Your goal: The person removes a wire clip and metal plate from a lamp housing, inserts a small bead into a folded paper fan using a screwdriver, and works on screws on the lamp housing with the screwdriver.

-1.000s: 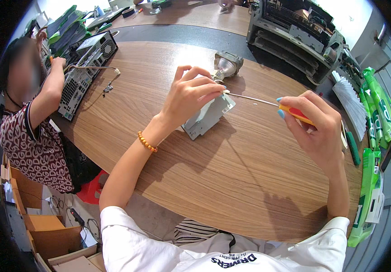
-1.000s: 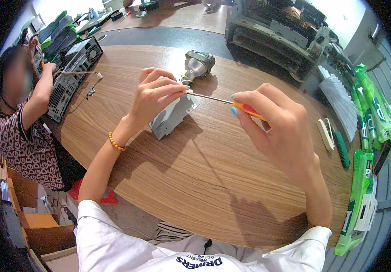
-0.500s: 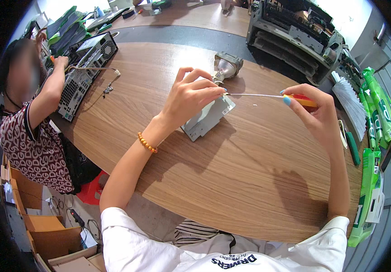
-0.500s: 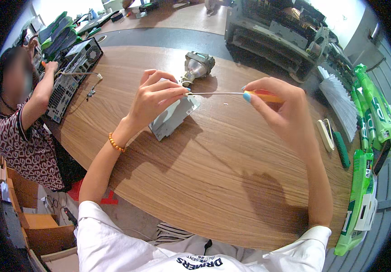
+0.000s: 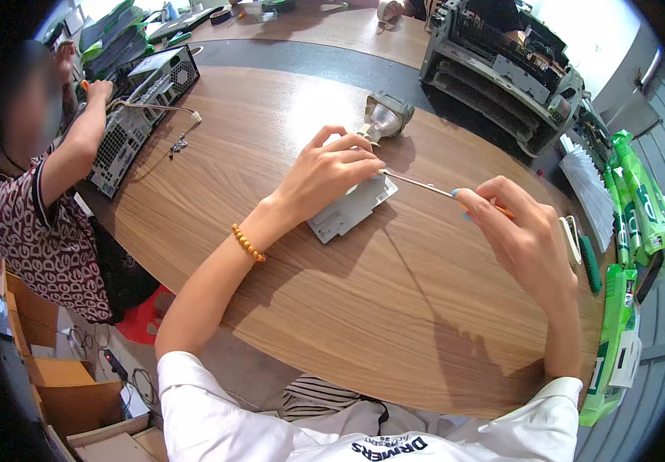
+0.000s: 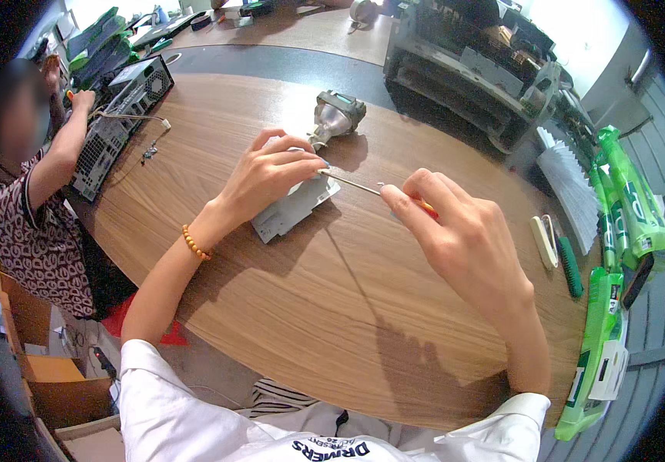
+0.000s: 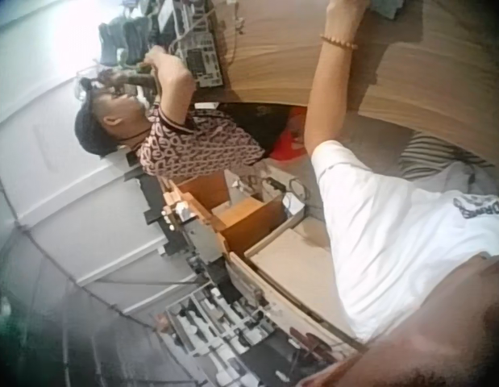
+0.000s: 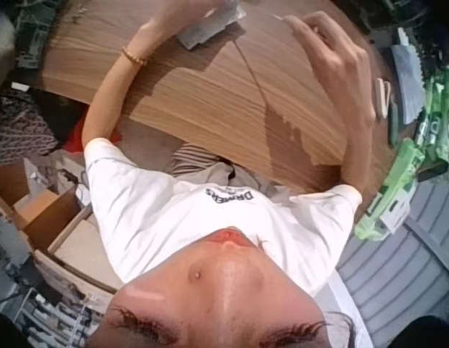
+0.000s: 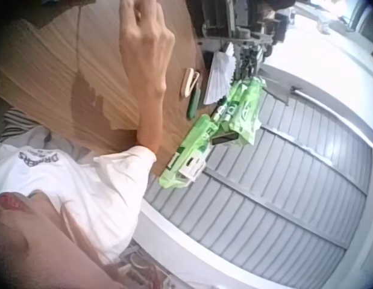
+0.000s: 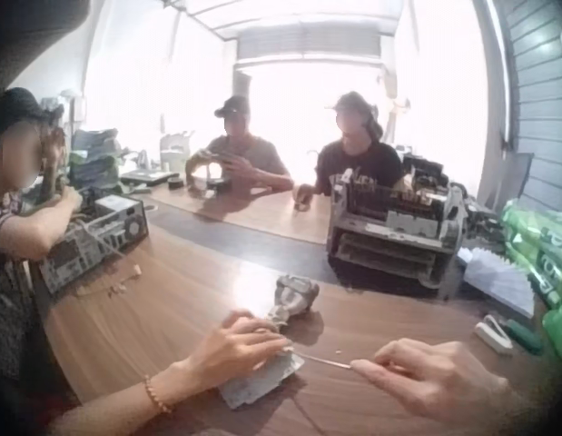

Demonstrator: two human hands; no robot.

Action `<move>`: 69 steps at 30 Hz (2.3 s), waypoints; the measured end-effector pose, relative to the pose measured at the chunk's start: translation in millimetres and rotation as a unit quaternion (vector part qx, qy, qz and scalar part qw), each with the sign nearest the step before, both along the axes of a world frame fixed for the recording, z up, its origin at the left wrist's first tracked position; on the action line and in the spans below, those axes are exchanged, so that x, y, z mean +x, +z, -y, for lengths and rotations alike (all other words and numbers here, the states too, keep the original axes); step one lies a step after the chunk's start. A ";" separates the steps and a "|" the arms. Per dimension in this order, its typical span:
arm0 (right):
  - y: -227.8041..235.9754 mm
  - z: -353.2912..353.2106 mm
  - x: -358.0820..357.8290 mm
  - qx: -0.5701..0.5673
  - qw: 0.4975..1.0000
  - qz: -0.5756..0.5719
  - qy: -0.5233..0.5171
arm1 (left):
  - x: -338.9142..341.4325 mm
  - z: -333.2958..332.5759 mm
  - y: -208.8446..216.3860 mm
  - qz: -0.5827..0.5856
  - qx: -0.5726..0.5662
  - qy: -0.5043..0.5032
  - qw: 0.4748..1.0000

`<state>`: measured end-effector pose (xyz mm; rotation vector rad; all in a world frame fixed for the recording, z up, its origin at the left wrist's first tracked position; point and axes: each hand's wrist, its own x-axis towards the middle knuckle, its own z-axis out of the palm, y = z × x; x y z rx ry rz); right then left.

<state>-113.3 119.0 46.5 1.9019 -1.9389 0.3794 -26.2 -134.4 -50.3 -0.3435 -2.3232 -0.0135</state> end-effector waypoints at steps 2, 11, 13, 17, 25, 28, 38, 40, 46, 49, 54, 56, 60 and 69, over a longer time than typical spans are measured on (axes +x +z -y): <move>-3.2 0.7 -2.0 0.003 1.000 0.012 -0.008 | -0.7 -1.8 -0.8 0.022 -0.021 -0.005 1.000; -16.9 8.0 14.3 0.015 0.994 0.096 -0.048 | -4.4 -1.0 -4.3 0.058 -0.019 -0.022 0.998; -24.1 10.0 12.2 -0.006 0.992 0.116 -0.049 | -5.6 -1.7 -3.1 0.069 -0.008 -0.022 0.997; -18.5 11.8 9.9 0.036 0.958 0.265 -0.107 | -5.7 0.4 -2.4 0.101 -0.011 -0.030 0.994; -9.9 10.2 -32.5 0.164 0.575 0.773 -0.211 | -10.0 -0.1 -2.6 0.097 -0.002 -0.045 0.994; -9.3 10.9 -37.4 0.174 0.563 0.777 -0.220 | -12.3 -2.0 -5.4 0.096 -0.008 -0.055 0.994; -11.0 16.9 -12.7 0.081 0.946 -0.304 0.083 | -13.5 0.2 -8.7 0.088 0.016 -0.058 0.994; -9.8 17.3 -12.8 0.081 0.932 -0.340 0.094 | -13.9 0.9 -9.3 0.086 0.009 -0.065 0.994; -39.8 10.7 -26.0 0.077 0.996 0.054 -0.001 | -10.6 -0.8 -8.0 0.101 0.007 -0.057 0.993; -33.7 12.4 -14.8 0.129 0.918 0.356 -0.117 | -8.1 -1.7 -5.3 0.109 0.014 -0.054 0.992; -26.0 15.0 -28.8 0.190 0.482 0.827 -0.215 | -15.8 2.8 -11.8 0.100 0.030 -0.069 0.992; -29.2 7.6 -27.2 0.183 0.428 0.862 -0.200 | -16.5 1.4 -7.5 0.078 -0.005 -0.056 0.995; -18.6 15.4 -13.6 0.117 0.613 0.752 -0.212 | -13.4 4.9 -6.6 0.117 0.122 -0.040 0.985; -33.1 -10.5 -21.5 -0.027 1.000 -0.012 -0.010 | -6.2 7.1 -6.5 0.177 0.327 -0.093 0.924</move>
